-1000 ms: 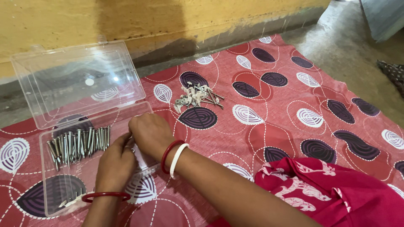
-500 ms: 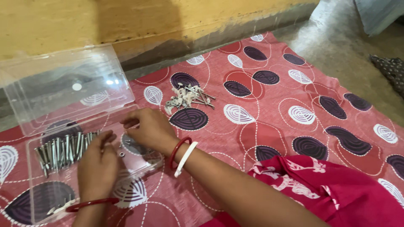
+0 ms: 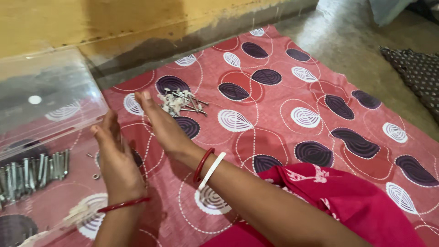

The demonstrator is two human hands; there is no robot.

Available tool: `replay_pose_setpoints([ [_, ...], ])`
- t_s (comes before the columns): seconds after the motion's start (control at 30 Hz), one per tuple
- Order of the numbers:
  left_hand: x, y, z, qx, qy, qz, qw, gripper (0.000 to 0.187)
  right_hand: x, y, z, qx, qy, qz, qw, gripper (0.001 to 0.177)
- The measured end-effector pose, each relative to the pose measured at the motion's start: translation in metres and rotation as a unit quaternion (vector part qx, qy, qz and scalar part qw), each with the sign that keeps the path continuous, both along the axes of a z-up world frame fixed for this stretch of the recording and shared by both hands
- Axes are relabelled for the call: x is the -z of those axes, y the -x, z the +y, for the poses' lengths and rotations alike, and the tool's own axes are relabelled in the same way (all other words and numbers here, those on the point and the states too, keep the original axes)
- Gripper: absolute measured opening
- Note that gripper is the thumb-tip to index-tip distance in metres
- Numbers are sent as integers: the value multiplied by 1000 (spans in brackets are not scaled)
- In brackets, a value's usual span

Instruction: The person picks up small metal washers from a pile by hand, slides them onto long metal bolts, and places the finished assemblies into a transparent plastic storage case.

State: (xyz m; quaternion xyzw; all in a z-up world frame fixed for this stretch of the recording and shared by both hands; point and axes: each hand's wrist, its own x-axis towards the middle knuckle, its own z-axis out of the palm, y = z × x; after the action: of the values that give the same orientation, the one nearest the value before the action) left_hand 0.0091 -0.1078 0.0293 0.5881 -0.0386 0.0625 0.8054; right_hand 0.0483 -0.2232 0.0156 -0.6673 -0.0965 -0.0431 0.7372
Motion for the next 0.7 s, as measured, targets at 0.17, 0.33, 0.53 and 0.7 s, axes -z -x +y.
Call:
replay_pose_setpoints([
  [0.17, 10, -8, -46, -2, 15, 0, 1000, 80, 2, 0, -29, -10, -34, 29, 999, 96],
  [0.33, 18, -12, -69, 15, 5, -26, 1000, 80, -6, 8, -53, -17, -21, 30, 999, 95],
  [0.53, 37, -21, -87, 17, -9, 9, 1000, 81, -3, 18, -86, 21, -32, 70, 997, 94],
  [0.7, 54, -27, -108, -6, 42, 59, 997, 73, 11, 2, -112, 71, -37, 79, 994, 81],
])
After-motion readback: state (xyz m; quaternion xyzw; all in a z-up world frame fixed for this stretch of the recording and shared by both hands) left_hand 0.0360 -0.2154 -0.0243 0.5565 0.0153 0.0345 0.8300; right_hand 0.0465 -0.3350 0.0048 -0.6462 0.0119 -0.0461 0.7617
